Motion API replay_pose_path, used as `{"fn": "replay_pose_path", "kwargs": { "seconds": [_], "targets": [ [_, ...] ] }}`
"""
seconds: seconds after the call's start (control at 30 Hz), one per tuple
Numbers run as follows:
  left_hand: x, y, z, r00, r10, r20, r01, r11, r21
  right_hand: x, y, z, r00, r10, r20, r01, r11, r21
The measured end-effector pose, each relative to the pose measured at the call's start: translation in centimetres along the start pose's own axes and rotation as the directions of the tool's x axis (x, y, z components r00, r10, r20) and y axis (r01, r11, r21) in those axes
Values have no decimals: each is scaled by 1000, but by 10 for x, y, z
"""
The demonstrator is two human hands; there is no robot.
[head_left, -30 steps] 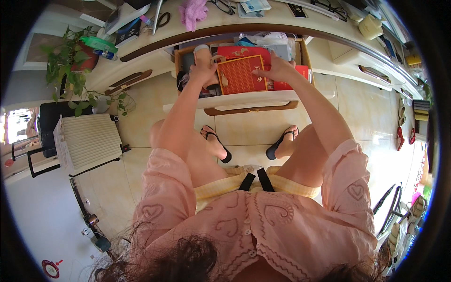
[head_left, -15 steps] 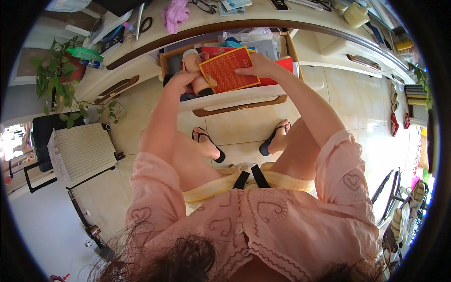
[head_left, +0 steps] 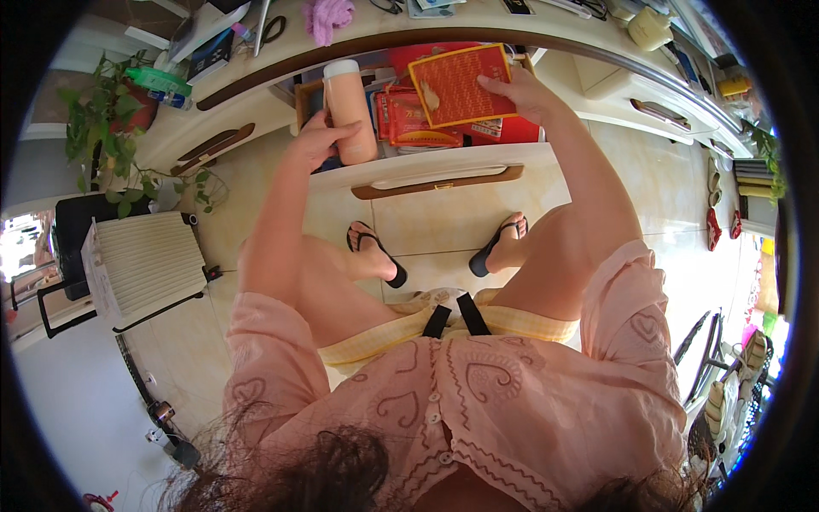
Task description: The person carries a blue basin from a bedroom to a bathroom and places it on the floor. They then walk to the living room, pick up a cloth, and cover a television with a white sheet. Finally, the person sits on the floor and organizes various items, including boxes and papers, into a drawer.
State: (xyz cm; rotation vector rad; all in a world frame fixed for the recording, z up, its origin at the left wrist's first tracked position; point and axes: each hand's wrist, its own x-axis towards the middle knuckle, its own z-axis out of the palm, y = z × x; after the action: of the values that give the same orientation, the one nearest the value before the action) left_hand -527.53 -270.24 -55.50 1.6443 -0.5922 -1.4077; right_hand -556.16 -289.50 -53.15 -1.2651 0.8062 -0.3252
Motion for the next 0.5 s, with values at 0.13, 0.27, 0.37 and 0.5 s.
{"fn": "replay_pose_path", "kwargs": {
  "seconds": [0.13, 0.27, 0.37, 0.5],
  "targets": [
    [-15, 13, -1, 993, 107, 49, -109, 993, 52, -11, -4, -14, 999, 46, -15, -44, 990, 135],
    [-26, 29, 11, 970, 188, 156, -214, 961, 174, -27, -6, -29, 1000, 12, -7, -10, 970, 243],
    [-47, 47, 36, 913, 286, 291, -324, 942, 90, -45, -10, -42, 999, -30, -40, 42, 936, 350],
    [-59, 64, 88, 852, 328, 408, -342, 939, -40, -93, -17, -59, 975, -121, -185, 197, 855, 480]
  ]
}}
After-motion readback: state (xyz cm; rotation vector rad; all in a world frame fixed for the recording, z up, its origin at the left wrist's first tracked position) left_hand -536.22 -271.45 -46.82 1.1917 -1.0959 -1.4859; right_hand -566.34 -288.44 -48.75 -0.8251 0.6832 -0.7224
